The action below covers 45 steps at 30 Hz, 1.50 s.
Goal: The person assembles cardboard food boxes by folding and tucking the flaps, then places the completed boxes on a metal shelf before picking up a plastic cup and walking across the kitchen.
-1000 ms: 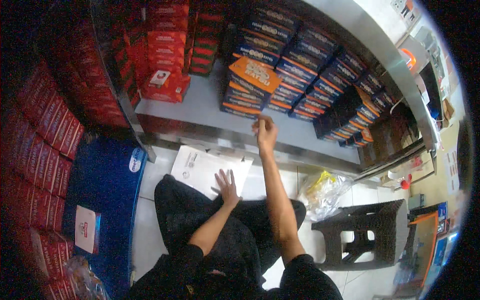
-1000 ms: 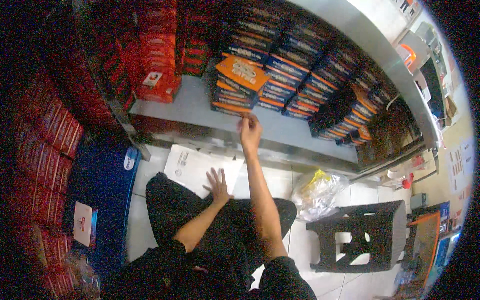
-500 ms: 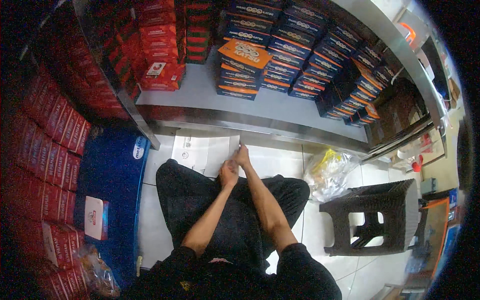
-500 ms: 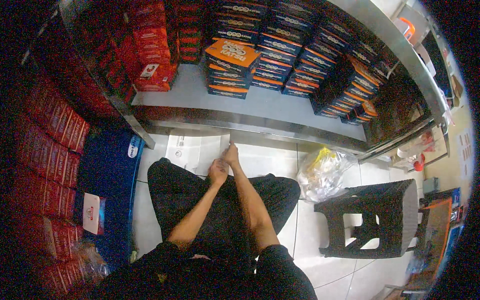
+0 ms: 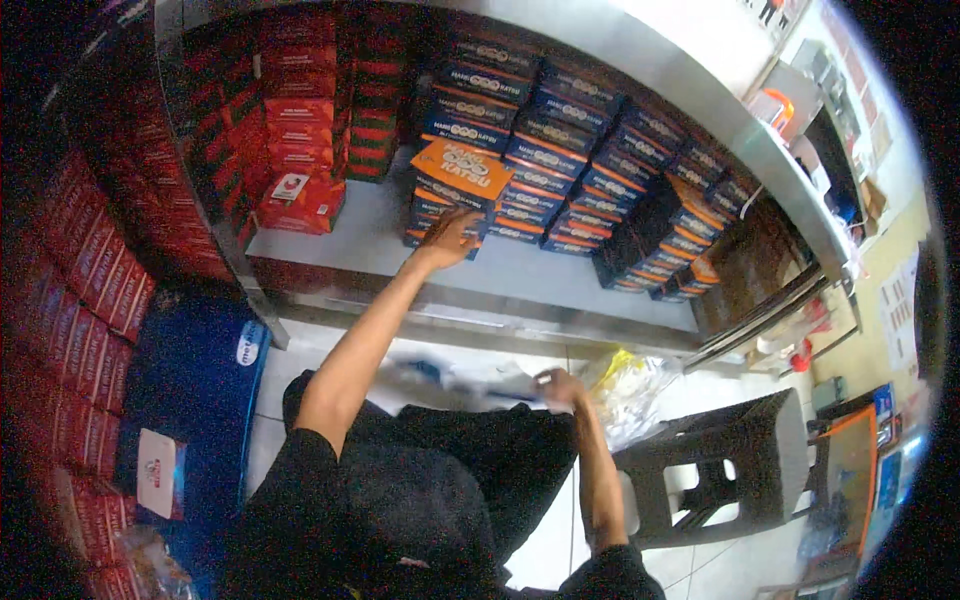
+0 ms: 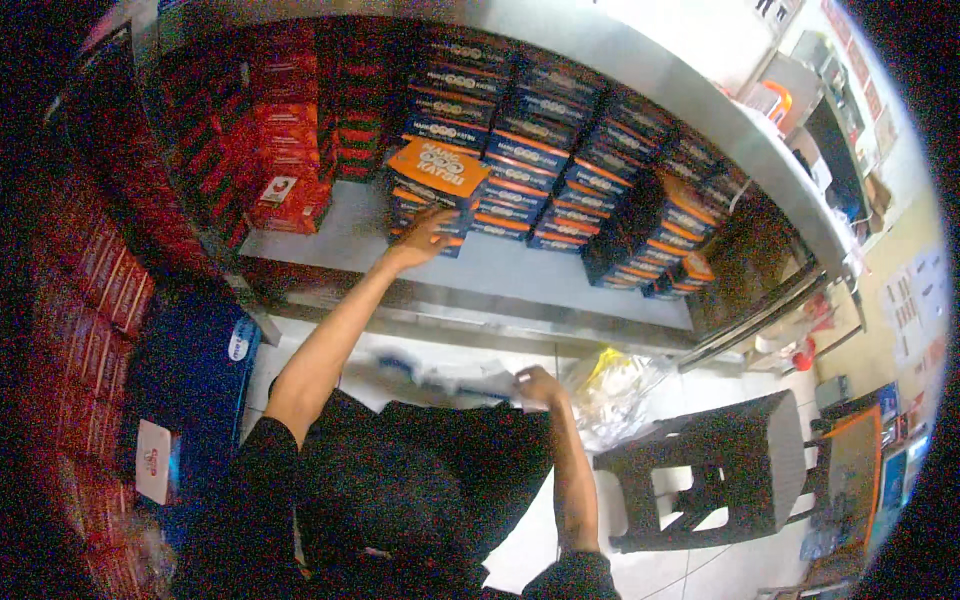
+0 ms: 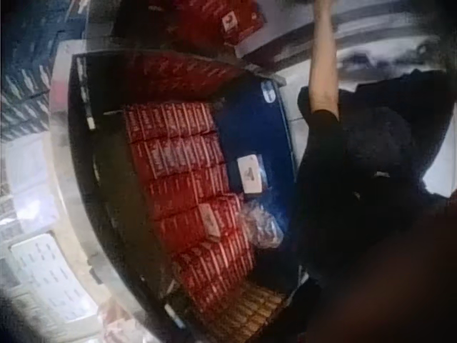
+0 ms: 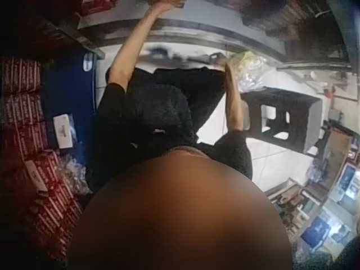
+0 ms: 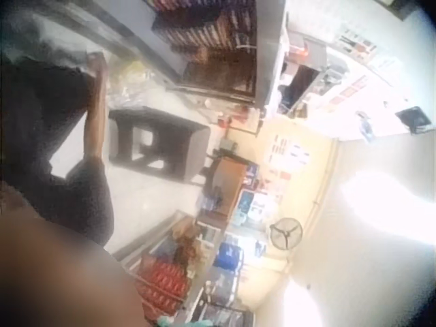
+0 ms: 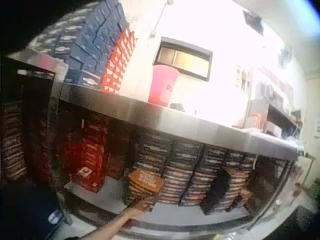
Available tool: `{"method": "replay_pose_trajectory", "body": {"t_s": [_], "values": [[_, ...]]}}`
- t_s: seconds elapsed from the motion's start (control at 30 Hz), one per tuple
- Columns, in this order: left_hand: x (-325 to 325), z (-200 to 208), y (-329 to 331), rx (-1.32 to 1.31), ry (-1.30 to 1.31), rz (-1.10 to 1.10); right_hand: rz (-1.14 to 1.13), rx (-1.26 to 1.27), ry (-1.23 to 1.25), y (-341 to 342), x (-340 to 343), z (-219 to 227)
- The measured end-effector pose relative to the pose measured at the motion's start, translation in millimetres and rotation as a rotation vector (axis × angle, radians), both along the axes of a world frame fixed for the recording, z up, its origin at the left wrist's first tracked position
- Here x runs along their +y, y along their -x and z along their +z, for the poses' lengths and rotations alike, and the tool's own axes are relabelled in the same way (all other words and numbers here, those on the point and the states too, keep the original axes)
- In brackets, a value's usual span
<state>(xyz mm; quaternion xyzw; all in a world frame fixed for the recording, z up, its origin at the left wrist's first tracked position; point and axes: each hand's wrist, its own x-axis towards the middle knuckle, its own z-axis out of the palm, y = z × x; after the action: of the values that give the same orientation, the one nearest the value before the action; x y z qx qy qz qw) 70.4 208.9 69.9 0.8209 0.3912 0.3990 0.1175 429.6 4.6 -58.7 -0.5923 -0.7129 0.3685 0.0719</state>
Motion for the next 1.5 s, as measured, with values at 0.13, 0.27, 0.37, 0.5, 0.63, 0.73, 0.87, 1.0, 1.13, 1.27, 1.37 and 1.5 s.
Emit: {"method": "replay_pose_trajectory", "body": {"t_s": [0.13, 0.27, 0.37, 0.5, 0.63, 0.73, 0.87, 1.0, 1.13, 1.27, 1.37, 1.5], "values": [[13.4, -1.9, -18.2, -0.213, 0.07, -0.079, -0.368, 0.285, 0.006, 2.6, -111.4, 132.8], [1.5, -21.2, -0.6, -0.332, 0.028, -0.091, -0.457, 0.439, -0.267, -12.7, -145.9, 182.4], [-20.4, -14.9, 24.8, -0.465, 0.179, -0.12, -0.658, 0.479, -0.411, -45.2, -132.1, 170.2], [-82.3, 17.3, 27.9, -0.609, 0.342, -0.095, -0.943, 0.245, -0.705, -75.6, -112.1, 98.4], [-143.3, -7.8, -7.2, -0.423, 0.151, -0.075, -1.0, 0.164, -0.967, -79.8, -93.2, -1.0], [-212.3, -13.0, -65.4, -0.175, 0.269, -0.342, -1.227, 0.538, -0.58, -23.1, -107.6, 3.6], [-267.2, -56.7, -156.2, 0.024, -0.105, -0.3, -1.188, 0.801, -0.644, 7.4, -121.5, -13.2], [-267.7, -44.2, -182.0, 0.337, 0.341, -0.472, -1.177, 1.125, -0.477, 57.6, -148.5, 34.9], [-246.4, -60.8, -175.8, 0.049, 0.12, -0.23, -1.174, 1.225, -0.33, 68.3, -147.6, 59.6], [-230.8, -39.2, -167.0, -0.017, 0.5, -0.187, -1.098, 1.203, -0.333, 54.4, -138.4, 42.8], [-209.0, -29.8, -170.2, -0.201, 0.55, -0.155, -1.044, 1.139, -0.465, 29.1, -124.0, 8.5], [-187.1, -17.2, -155.6, -0.501, 0.576, -0.18, -1.157, 1.382, -0.403, 39.1, -102.0, 36.9]]}}
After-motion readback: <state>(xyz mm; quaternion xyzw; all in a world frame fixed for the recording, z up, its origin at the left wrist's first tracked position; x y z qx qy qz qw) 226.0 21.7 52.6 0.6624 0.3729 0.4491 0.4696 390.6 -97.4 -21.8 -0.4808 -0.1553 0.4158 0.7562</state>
